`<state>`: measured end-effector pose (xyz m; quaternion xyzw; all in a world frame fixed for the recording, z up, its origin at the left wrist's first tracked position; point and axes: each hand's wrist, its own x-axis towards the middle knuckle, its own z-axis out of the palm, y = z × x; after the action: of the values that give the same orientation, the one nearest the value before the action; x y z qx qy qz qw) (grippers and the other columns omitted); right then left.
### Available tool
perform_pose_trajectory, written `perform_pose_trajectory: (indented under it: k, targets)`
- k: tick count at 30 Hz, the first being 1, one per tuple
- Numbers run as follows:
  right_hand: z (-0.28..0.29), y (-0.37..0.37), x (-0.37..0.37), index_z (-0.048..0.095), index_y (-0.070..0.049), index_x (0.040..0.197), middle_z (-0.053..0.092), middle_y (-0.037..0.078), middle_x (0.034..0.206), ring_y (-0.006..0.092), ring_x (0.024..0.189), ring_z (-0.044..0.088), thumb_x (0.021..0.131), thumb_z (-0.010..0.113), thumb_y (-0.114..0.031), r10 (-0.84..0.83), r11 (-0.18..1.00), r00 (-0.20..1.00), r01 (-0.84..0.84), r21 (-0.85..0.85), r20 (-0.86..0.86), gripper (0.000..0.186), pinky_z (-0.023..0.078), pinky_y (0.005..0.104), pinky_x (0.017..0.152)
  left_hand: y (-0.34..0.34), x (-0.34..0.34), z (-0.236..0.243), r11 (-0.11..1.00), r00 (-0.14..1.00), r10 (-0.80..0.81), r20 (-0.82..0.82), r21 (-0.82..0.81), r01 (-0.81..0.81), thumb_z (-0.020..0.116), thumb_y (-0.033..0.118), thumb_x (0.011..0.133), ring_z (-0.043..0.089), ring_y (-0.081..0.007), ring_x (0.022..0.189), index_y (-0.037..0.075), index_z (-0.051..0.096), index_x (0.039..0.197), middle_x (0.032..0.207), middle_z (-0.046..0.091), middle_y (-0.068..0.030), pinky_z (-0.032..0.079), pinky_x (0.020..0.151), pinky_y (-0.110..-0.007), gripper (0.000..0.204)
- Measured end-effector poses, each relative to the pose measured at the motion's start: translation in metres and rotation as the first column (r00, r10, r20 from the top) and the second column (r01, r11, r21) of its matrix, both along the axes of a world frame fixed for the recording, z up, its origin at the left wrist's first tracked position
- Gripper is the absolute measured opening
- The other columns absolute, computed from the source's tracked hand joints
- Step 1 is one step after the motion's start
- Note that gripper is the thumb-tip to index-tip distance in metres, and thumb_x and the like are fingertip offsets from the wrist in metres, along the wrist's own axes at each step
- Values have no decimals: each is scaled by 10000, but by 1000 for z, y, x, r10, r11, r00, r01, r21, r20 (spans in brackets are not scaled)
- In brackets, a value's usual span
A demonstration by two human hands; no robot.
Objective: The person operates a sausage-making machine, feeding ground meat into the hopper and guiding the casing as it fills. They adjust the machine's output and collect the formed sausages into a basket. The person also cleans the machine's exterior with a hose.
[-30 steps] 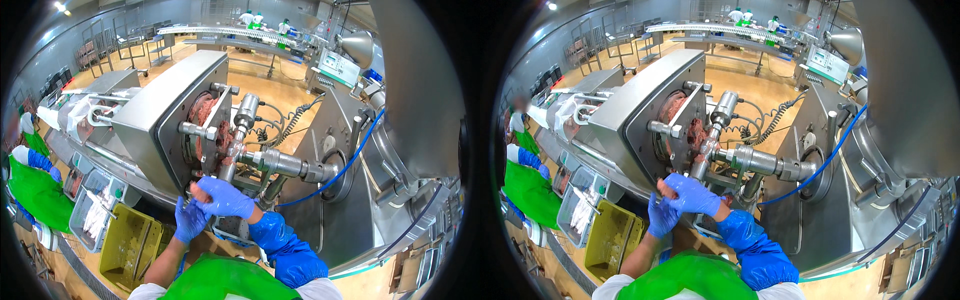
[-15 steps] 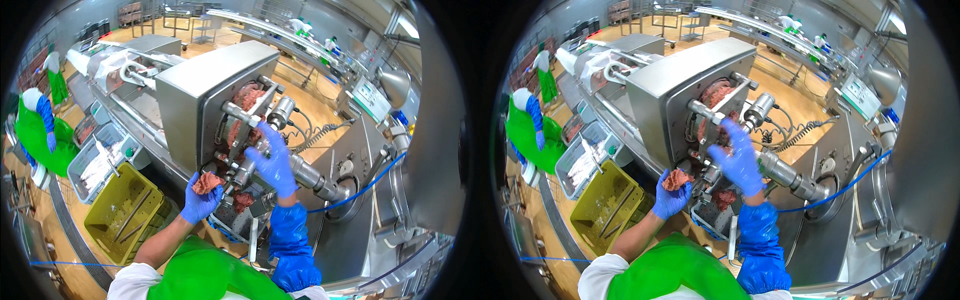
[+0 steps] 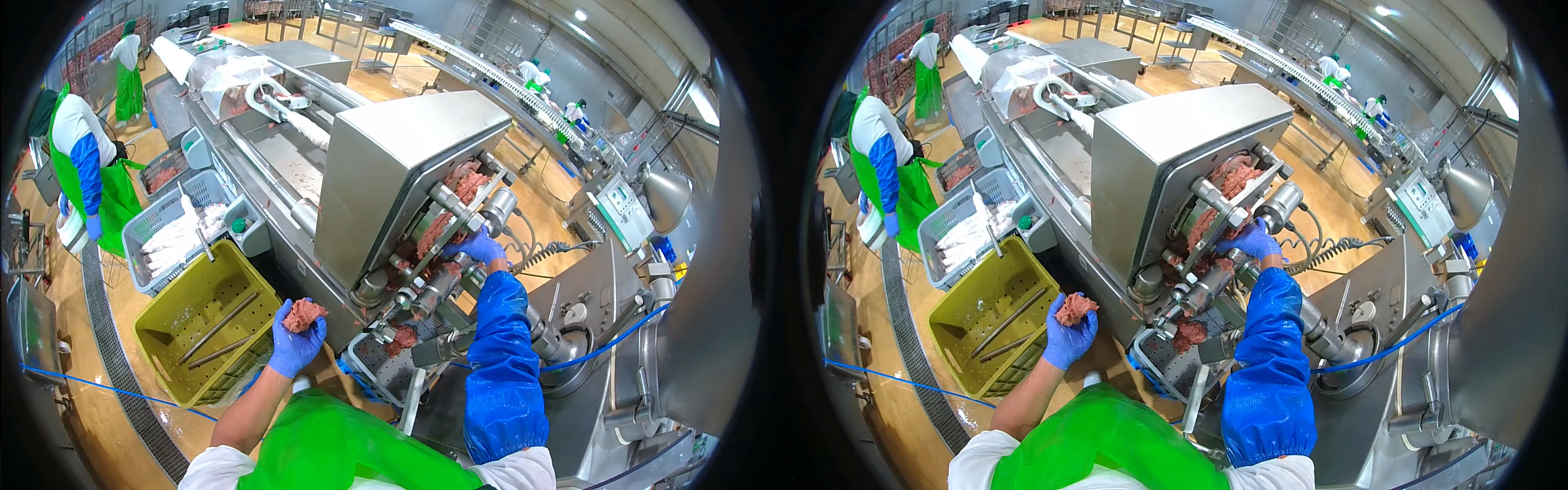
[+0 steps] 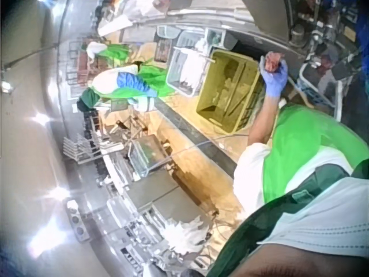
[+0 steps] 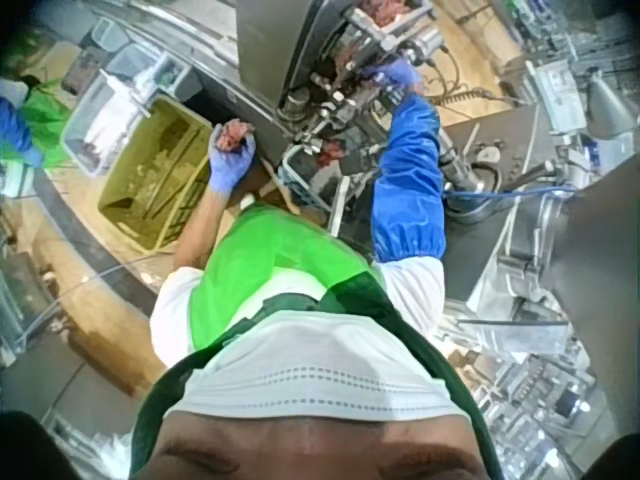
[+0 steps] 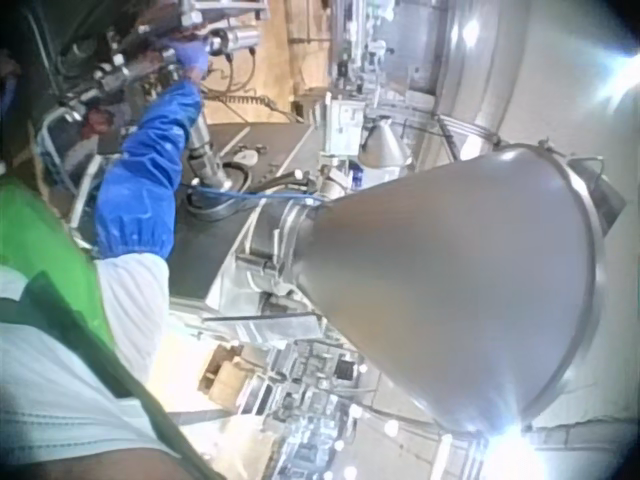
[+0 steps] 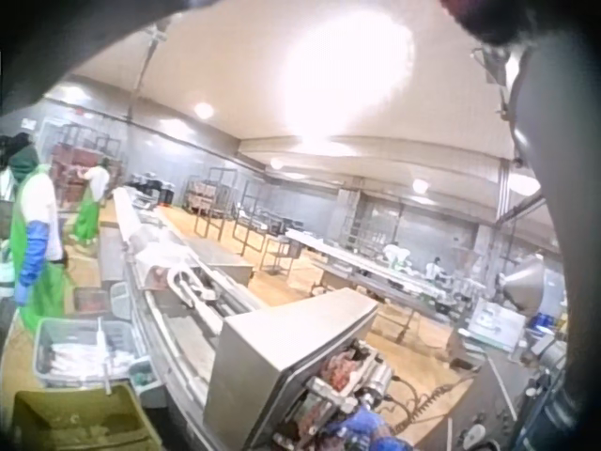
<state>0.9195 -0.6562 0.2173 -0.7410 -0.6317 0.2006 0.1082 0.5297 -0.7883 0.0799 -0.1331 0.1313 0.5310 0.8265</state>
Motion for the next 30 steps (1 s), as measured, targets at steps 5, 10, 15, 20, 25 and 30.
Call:
perform_pose_trajectory:
  k: [5, 10, 15, 20, 25, 30]
  targets:
    - [-25, -3, -5, 624, -60, 1055, 624, 138, 1076, 310, 1061, 533, 627, 684, -525, 257, 904, 966, -240, 354, -3, 635, 131, 380, 1088, 1, 3, -6, 997, 996, -66, 60, 41, 64, 553, 370, 834, 610, -234, 845, 103, 598, 925, 899, 625, -54, 529, 758, -388, 286]
    - [-38, -20, -2, 426, -36, 1267, 570, 160, 1093, 282, 1050, 539, 591, 794, -229, -30, 916, 957, 143, 375, -289, 793, 441, 377, 873, 3, 8, -11, 995, 995, -90, 51, 35, 88, 544, 363, 838, 606, -231, 854, 106, 594, 922, 894, 621, -48, 528, 763, -379, 275]
    - [-20, -28, -31, 296, -49, 1336, 503, 135, 1122, 287, 1046, 514, 566, 766, -44, 138, 617, 911, 228, 753, -389, 902, 442, 377, 883, 3, -4, -11, 998, 997, -64, -40, 6, 64, 545, 366, 837, 602, -220, 842, 118, 592, 917, 889, 618, -40, 531, 744, -376, 265]
    - [-31, -17, -36, 306, -56, 1329, 456, 139, 1156, 282, 1072, 488, 579, 711, 9, 61, 469, 995, 37, 882, -74, 856, 412, 357, 927, 2, -15, -15, 999, 993, -51, -109, 9, 52, 550, 369, 834, 602, -210, 850, 129, 594, 923, 893, 618, -33, 528, 739, -364, 259]
    - [-35, -13, -22, 493, -14, 1063, 492, 161, 1054, 315, 922, 542, 584, 715, -58, 55, 663, 975, 124, 738, -214, 529, 444, 372, 817, 1, -14, -13, 999, 989, -50, -136, -1, 50, 551, 357, 836, 606, -207, 861, 126, 598, 920, 896, 624, -30, 525, 745, -360, 250]
    - [-37, -7, -10, 560, -13, 964, 564, 197, 920, 361, 837, 552, 604, 680, -133, 51, 681, 961, 165, 714, -271, 398, 458, 399, 754, 6, -9, -15, 998, 986, -53, -156, 25, 57, 559, 336, 834, 606, -209, 870, 107, 604, 923, 906, 635, -38, 521, 754, -359, 249]
